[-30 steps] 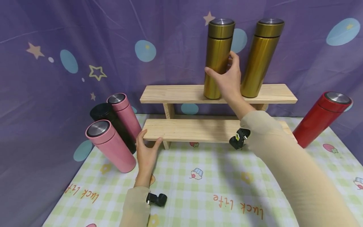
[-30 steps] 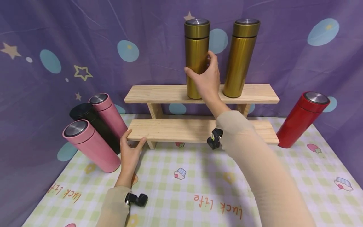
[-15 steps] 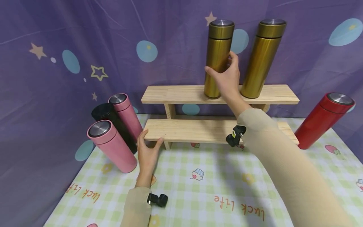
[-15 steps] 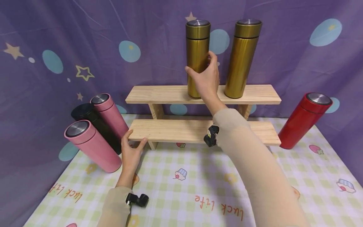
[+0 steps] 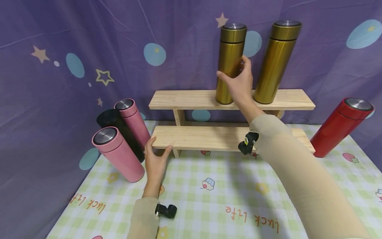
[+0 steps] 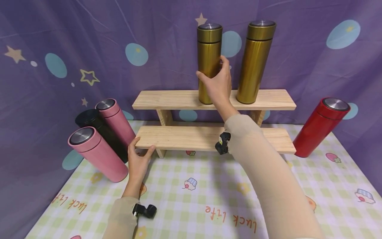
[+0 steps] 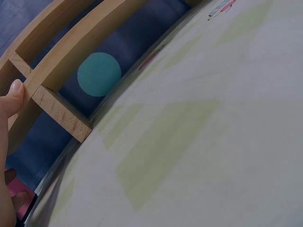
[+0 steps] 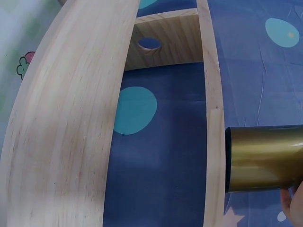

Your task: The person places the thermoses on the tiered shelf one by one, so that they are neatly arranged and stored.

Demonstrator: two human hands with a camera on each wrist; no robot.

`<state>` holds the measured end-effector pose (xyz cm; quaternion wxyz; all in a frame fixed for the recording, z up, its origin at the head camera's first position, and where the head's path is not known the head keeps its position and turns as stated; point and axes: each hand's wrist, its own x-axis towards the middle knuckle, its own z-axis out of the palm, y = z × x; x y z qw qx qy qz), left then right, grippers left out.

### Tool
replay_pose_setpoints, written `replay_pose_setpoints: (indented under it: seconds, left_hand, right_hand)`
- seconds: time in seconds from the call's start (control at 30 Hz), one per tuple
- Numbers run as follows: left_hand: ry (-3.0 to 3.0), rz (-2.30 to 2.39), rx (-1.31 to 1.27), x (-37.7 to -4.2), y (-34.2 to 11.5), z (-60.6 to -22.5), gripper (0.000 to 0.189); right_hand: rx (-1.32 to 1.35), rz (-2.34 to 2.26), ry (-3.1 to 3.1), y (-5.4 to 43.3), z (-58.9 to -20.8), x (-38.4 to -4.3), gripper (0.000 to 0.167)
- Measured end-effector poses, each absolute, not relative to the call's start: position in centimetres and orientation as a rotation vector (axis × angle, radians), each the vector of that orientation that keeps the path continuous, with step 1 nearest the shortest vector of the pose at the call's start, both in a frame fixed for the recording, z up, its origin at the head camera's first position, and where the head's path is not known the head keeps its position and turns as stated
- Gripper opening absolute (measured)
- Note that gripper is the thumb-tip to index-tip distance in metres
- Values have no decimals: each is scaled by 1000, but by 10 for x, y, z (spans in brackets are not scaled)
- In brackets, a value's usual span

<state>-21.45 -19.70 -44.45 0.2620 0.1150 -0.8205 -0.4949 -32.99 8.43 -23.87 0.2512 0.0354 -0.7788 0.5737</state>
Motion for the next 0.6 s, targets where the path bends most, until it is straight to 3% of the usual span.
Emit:
replay_pose_setpoints:
  seconds: [0.6]
  left_hand:
    - [-2217, -1343, 302, -214, -195, -441, 73]
  right_hand:
    - [80, 1393, -2231, 85, -239, -328, 94]
